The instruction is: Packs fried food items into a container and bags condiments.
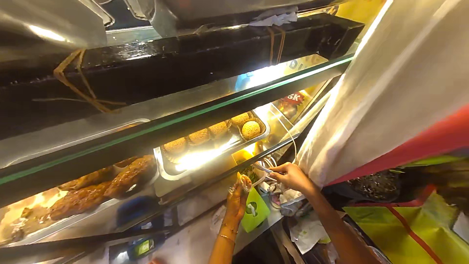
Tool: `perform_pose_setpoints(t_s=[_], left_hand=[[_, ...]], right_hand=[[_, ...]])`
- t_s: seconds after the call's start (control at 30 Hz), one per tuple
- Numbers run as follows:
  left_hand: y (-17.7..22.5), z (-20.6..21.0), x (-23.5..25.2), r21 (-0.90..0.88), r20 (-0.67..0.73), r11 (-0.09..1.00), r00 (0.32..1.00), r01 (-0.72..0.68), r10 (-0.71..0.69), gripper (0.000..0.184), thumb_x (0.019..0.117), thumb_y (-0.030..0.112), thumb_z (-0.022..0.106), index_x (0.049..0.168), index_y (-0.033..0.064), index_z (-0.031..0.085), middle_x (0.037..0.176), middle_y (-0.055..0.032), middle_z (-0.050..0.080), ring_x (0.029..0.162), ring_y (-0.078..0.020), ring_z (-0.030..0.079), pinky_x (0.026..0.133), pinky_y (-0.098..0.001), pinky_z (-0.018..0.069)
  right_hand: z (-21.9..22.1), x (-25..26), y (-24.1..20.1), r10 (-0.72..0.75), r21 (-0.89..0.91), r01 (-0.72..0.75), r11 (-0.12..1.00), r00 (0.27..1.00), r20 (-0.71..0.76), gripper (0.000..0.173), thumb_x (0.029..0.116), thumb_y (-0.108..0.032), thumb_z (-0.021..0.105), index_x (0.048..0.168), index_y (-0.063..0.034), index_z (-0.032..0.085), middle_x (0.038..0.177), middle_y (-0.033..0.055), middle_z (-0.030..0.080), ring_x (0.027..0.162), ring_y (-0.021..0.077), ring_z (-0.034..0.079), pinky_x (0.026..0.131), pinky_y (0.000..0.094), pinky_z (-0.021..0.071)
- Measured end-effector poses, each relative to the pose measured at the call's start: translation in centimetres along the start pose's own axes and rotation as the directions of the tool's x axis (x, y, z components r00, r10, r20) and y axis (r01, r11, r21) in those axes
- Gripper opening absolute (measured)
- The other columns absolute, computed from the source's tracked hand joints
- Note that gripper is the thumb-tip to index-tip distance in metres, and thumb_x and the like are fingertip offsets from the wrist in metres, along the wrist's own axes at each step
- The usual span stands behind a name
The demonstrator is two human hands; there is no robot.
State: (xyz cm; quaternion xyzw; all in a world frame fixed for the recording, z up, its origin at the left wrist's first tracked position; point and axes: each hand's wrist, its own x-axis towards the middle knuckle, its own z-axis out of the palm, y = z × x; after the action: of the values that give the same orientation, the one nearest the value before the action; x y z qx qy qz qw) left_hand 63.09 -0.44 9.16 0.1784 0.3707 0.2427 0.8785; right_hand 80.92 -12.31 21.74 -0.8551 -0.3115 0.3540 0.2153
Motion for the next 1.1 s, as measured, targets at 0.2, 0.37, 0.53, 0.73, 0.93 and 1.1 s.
perform_pose_setpoints(t_s=[0.2, 0.37, 0.53, 0.73, 0.93, 1.1], left_hand=[[-0.2, 1.7, 0.1, -0.038, 0.074, 0.999, 0.997, 0.0, 0.003, 0.019, 0.1067, 0.003, 0.045, 0.122, -0.0014, 0.055, 0.105, -0.0108, 0.071, 0.093, -0.0174, 0.072, 0.083, -0.0297, 0.0608], [0.1, 1.0, 0.3, -0.033, 0.175, 0.999, 0.984, 0.028, -0.021, 0.022, 0.1079, 0.006, 0.041, 0.127, 0.0007, 0.051, 0.11, -0.012, 0.068, 0.095, -0.0199, 0.07, 0.086, -0.0331, 0.0601], [0.3, 0.1, -0.2, -0.086, 0.239, 0.992, 0.969, 0.089, -0.067, 0.021, 0.1072, 0.007, 0.041, 0.122, 0.0027, 0.055, 0.108, -0.0115, 0.071, 0.097, -0.0187, 0.071, 0.086, -0.0302, 0.0599], [-0.3, -1.6, -0.5, -0.308, 0.147, 0.935, 0.979, 0.178, -0.138, 0.03, 0.111, 0.022, 0.032, 0.118, 0.0061, 0.057, 0.097, -0.0099, 0.072, 0.079, -0.0147, 0.073, 0.07, -0.0253, 0.0618], [0.0, -3.7, -1.0, -0.282, 0.117, 0.946, 0.984, 0.161, -0.132, 0.028, 0.1106, 0.017, 0.03, 0.118, 0.0076, 0.055, 0.098, -0.0058, 0.071, 0.082, -0.0106, 0.071, 0.071, -0.022, 0.0604], [0.5, -4.4, -1.9, -0.181, -0.008, 0.972, 0.988, 0.147, -0.151, 0.024, 0.1097, 0.013, 0.03, 0.116, 0.0061, 0.053, 0.091, -0.0053, 0.067, 0.075, -0.0095, 0.068, 0.067, -0.0211, 0.0587]], right_hand=[[-0.4, -2.6, 0.4, -0.062, 0.175, 0.054, 0.983, 0.997, 0.041, 0.031, 0.1041, -0.022, 0.062, 0.13, -0.0083, 0.07, 0.087, 0.0066, 0.072, 0.059, 0.0083, 0.059, 0.059, 0.0265, 0.0514], [0.7, -3.9, -1.2, -0.131, -0.212, 0.155, 0.965, 0.984, 0.124, 0.032, 0.1047, -0.028, 0.057, 0.131, -0.0175, 0.072, 0.114, 0.0112, 0.075, 0.107, 0.0247, 0.069, 0.1, 0.0459, 0.05], [1.7, -4.8, -3.7, -0.098, -0.484, 0.173, 0.858, 0.98, 0.175, 0.036, 0.1063, -0.031, 0.05, 0.136, -0.0227, 0.068, 0.12, 0.0129, 0.071, 0.116, 0.0331, 0.065, 0.099, 0.0548, 0.048], [2.1, -5.1, -3.5, -0.238, -0.413, 0.251, 0.875, 0.968, 0.085, 0.038, 0.1007, -0.036, 0.059, 0.133, -0.0197, 0.071, 0.105, 0.0134, 0.072, 0.095, 0.0321, 0.07, 0.082, 0.0537, 0.0551], [1.2, -2.1, -5.3, -0.082, -0.498, 0.047, 0.866, 0.995, -0.049, 0.035, 0.1018, -0.032, 0.06, 0.132, -0.0184, 0.071, 0.117, 0.0143, 0.072, 0.109, 0.0348, 0.068, 0.093, 0.0556, 0.0531], [5.9, 4.8, -7.8, -0.011, -0.704, 0.083, 0.705, 0.994, 0.105, 0.035, 0.0965, -0.002, 0.06, 0.132, -0.0005, 0.064, 0.134, 0.0257, 0.062, 0.127, 0.0469, 0.056, 0.099, 0.0656, 0.0463]])
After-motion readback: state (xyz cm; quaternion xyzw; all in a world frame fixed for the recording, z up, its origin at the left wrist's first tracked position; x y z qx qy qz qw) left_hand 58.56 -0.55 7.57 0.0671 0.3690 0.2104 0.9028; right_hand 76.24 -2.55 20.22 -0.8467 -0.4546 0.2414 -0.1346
